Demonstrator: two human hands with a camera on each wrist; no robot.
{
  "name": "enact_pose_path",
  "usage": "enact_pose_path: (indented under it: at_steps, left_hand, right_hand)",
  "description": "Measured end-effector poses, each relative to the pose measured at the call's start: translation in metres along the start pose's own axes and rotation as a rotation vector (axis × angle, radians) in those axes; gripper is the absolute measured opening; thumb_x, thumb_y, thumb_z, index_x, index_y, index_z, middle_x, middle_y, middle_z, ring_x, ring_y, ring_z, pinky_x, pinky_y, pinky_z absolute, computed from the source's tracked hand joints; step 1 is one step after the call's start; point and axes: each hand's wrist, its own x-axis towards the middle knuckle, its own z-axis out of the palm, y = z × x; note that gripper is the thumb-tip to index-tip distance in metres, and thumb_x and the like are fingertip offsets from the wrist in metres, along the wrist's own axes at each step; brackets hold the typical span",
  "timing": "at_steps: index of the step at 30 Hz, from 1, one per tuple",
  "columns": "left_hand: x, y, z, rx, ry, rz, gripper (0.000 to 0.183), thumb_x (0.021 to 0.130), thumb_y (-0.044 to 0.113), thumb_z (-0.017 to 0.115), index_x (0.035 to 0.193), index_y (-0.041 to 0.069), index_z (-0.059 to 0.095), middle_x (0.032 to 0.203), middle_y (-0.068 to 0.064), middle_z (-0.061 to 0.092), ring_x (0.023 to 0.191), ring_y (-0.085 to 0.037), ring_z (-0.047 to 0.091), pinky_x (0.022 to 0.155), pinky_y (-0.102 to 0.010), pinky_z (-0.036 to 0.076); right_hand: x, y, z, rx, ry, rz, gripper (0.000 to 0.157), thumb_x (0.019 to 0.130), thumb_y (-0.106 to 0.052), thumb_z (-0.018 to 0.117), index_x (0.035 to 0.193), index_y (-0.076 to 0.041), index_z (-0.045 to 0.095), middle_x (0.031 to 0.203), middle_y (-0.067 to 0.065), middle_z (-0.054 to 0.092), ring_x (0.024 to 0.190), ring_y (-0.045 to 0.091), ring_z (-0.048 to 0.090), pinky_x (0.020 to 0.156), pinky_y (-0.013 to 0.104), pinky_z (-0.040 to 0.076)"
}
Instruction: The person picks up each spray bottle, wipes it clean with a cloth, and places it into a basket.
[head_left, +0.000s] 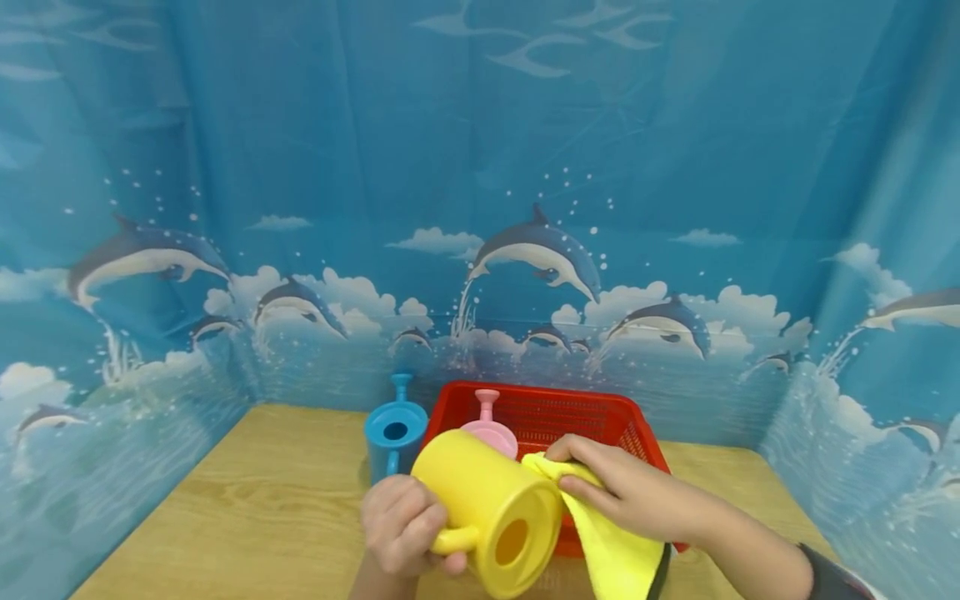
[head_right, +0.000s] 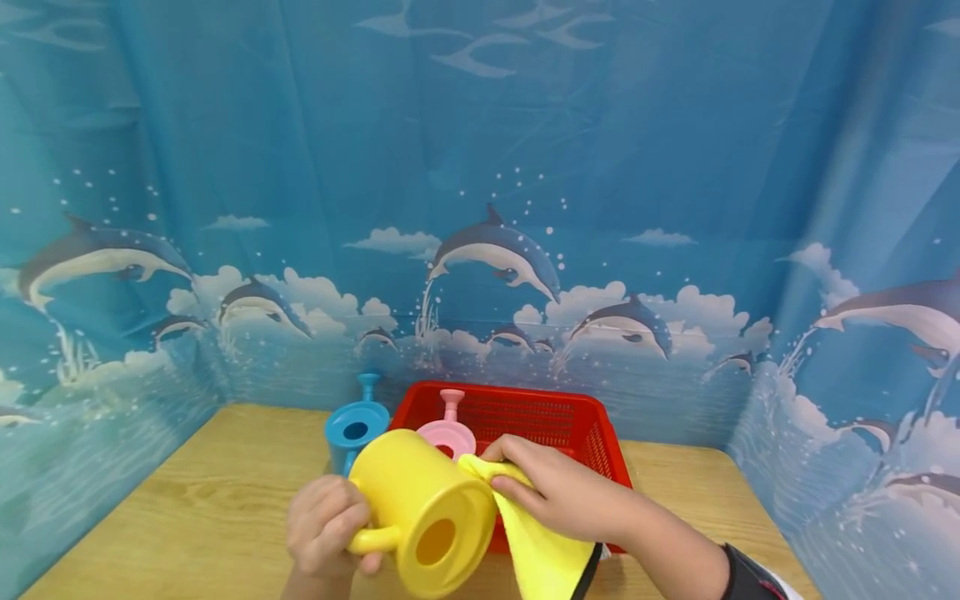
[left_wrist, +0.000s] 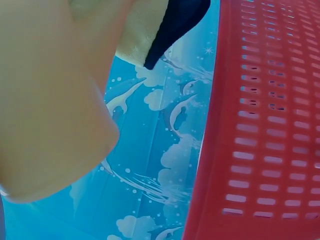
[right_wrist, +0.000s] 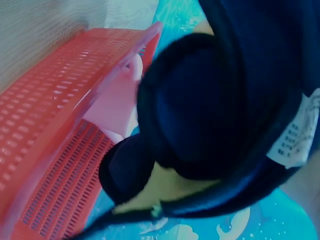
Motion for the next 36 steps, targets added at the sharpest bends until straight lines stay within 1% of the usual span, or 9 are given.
enact_pose_path:
  at_steps: [5, 8, 11, 14, 20, 23, 28, 31, 36]
  left_hand:
    - [-0.003, 0.003, -0.001, 0.008, -0.011, -0.003, 0.052, 0.095, 0.038, 0.046, 0.051, 0.01, 0.039, 0.044, 0.005, 0.031, 0.039, -0.004, 0.026, 0.044, -0.01, 0.024]
    - [-0.003, 0.005, -0.001, 0.023, -0.036, -0.008, 0.052, 0.095, 0.039, 0.045, 0.051, 0.011, 0.038, 0.044, 0.005, 0.033, 0.039, -0.004, 0.028, 0.044, -0.009, 0.025]
    - [-0.003, 0.006, 0.0, 0.027, -0.04, -0.007, 0.052, 0.095, 0.039, 0.045, 0.052, 0.011, 0.039, 0.044, 0.006, 0.034, 0.04, -0.004, 0.029, 0.045, -0.009, 0.025]
    - [-0.002, 0.008, 0.001, 0.032, -0.041, -0.005, 0.051, 0.095, 0.039, 0.045, 0.053, 0.011, 0.039, 0.045, 0.006, 0.034, 0.04, -0.004, 0.029, 0.046, -0.009, 0.024]
    - [0.004, 0.016, -0.001, 0.004, -0.094, -0.046, 0.048, 0.095, 0.039, 0.045, 0.055, 0.012, 0.041, 0.046, 0.008, 0.035, 0.042, -0.002, 0.032, 0.05, -0.007, 0.03]
    - [0.007, 0.02, -0.002, -0.023, -0.124, -0.071, 0.046, 0.094, 0.038, 0.046, 0.055, 0.014, 0.042, 0.046, 0.01, 0.036, 0.043, 0.0, 0.034, 0.052, -0.006, 0.032]
    - [0.013, 0.025, -0.004, -0.058, -0.174, -0.108, 0.044, 0.092, 0.037, 0.048, 0.054, 0.015, 0.043, 0.047, 0.011, 0.036, 0.044, 0.001, 0.035, 0.054, -0.005, 0.031]
    - [0.017, 0.026, -0.007, -0.07, -0.22, -0.108, 0.041, 0.091, 0.036, 0.05, 0.055, 0.015, 0.045, 0.048, 0.012, 0.037, 0.046, 0.001, 0.036, 0.055, -0.005, 0.031]
    - [0.019, 0.027, -0.008, -0.069, -0.257, -0.087, 0.039, 0.089, 0.036, 0.051, 0.056, 0.016, 0.047, 0.049, 0.012, 0.04, 0.048, 0.001, 0.038, 0.055, -0.006, 0.031]
  right_hand:
    - [-0.007, 0.003, 0.001, -0.009, -0.001, -0.033, 0.019, 0.097, -0.033, 0.041, 0.116, -0.027, 0.042, 0.103, -0.007, 0.053, 0.092, 0.01, 0.05, 0.077, 0.028, 0.046]
    - [-0.005, 0.007, 0.003, -0.01, 0.011, -0.033, 0.02, 0.097, -0.033, 0.042, 0.116, -0.027, 0.043, 0.104, -0.006, 0.053, 0.09, 0.01, 0.051, 0.076, 0.027, 0.046]
    - [-0.001, 0.01, 0.004, -0.006, 0.018, -0.019, 0.02, 0.097, -0.034, 0.042, 0.115, -0.028, 0.045, 0.103, -0.006, 0.054, 0.087, 0.01, 0.051, 0.074, 0.026, 0.046]
    - [0.006, 0.01, 0.003, 0.001, 0.02, -0.021, 0.02, 0.096, -0.035, 0.043, 0.115, -0.029, 0.046, 0.102, -0.007, 0.055, 0.086, 0.01, 0.052, 0.074, 0.027, 0.047]
    - [0.022, 0.006, 0.002, 0.026, 0.005, -0.022, 0.02, 0.096, -0.036, 0.042, 0.114, -0.029, 0.046, 0.104, -0.007, 0.054, 0.091, 0.012, 0.052, 0.078, 0.029, 0.046]
    - [0.03, 0.005, 0.002, 0.037, -0.013, -0.009, 0.021, 0.096, -0.035, 0.041, 0.116, -0.027, 0.045, 0.106, -0.005, 0.053, 0.093, 0.013, 0.051, 0.08, 0.029, 0.046]
    - [0.045, 0.008, 0.004, 0.06, -0.052, 0.037, 0.021, 0.097, -0.034, 0.04, 0.116, -0.025, 0.042, 0.107, -0.003, 0.051, 0.095, 0.014, 0.049, 0.081, 0.03, 0.045]
    - [0.055, 0.011, 0.006, 0.055, -0.052, 0.05, 0.02, 0.097, -0.033, 0.041, 0.115, -0.024, 0.042, 0.106, -0.003, 0.05, 0.094, 0.014, 0.049, 0.082, 0.03, 0.045]
    - [0.071, 0.014, 0.009, 0.049, -0.043, 0.045, 0.02, 0.097, -0.029, 0.043, 0.114, -0.018, 0.043, 0.106, -0.001, 0.05, 0.093, 0.014, 0.049, 0.081, 0.029, 0.045]
